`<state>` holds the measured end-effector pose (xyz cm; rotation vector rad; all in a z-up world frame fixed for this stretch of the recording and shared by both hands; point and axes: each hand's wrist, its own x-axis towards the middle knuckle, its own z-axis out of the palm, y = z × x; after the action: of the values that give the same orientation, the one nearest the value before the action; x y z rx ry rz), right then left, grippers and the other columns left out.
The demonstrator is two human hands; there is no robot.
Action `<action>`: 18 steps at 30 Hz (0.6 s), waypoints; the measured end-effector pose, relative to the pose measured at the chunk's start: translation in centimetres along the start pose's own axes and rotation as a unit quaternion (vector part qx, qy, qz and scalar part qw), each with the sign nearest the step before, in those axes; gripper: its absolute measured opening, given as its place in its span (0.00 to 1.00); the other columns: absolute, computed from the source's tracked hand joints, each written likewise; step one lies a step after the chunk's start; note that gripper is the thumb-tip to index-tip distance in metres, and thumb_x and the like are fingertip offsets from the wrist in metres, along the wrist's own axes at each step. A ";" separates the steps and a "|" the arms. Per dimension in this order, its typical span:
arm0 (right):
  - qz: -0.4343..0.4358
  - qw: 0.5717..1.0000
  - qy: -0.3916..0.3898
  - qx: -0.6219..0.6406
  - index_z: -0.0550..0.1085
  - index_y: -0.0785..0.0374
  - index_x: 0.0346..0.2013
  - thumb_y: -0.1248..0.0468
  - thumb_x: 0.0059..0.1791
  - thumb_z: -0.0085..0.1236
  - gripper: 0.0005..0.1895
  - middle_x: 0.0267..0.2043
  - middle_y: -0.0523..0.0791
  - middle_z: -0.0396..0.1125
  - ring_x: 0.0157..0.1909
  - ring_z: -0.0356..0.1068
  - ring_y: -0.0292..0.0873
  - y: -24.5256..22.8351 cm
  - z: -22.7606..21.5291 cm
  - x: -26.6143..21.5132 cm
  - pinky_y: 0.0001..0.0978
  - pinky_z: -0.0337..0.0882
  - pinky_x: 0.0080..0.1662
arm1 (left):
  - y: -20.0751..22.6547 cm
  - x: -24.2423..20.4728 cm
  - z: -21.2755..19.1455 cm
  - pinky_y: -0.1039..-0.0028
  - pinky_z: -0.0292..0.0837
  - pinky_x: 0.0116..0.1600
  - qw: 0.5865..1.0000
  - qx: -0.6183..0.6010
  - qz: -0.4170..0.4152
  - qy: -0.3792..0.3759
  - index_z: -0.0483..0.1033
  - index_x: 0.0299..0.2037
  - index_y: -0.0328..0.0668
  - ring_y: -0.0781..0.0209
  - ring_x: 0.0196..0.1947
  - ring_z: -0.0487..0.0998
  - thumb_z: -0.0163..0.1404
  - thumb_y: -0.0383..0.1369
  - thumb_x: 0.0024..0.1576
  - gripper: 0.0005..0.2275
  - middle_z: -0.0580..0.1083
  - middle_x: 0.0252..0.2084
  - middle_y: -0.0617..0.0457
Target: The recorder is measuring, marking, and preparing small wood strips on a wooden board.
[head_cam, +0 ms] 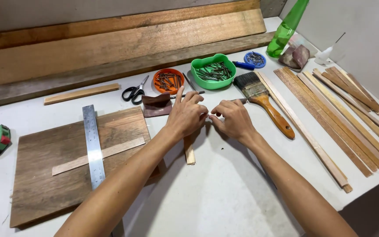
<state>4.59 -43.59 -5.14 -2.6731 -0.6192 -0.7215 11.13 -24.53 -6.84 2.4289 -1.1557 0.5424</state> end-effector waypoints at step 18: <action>0.007 0.996 -0.087 0.004 0.82 0.60 0.29 0.61 0.44 0.65 0.06 0.30 0.45 0.76 0.37 0.73 0.45 -0.8 -1.6 1.0 0.40 0.65 0.48 | -0.1 -1.8 -2.1 0.42 0.43 0.73 1.000 0.000 0.011 -0.010 0.85 0.31 0.45 0.52 0.59 0.71 0.59 0.39 0.53 0.08 0.77 0.50 0.47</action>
<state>4.34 -43.25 -3.13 -2.7497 -0.6429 -0.4833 9.77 -22.23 -5.97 2.4292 -1.1919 0.5262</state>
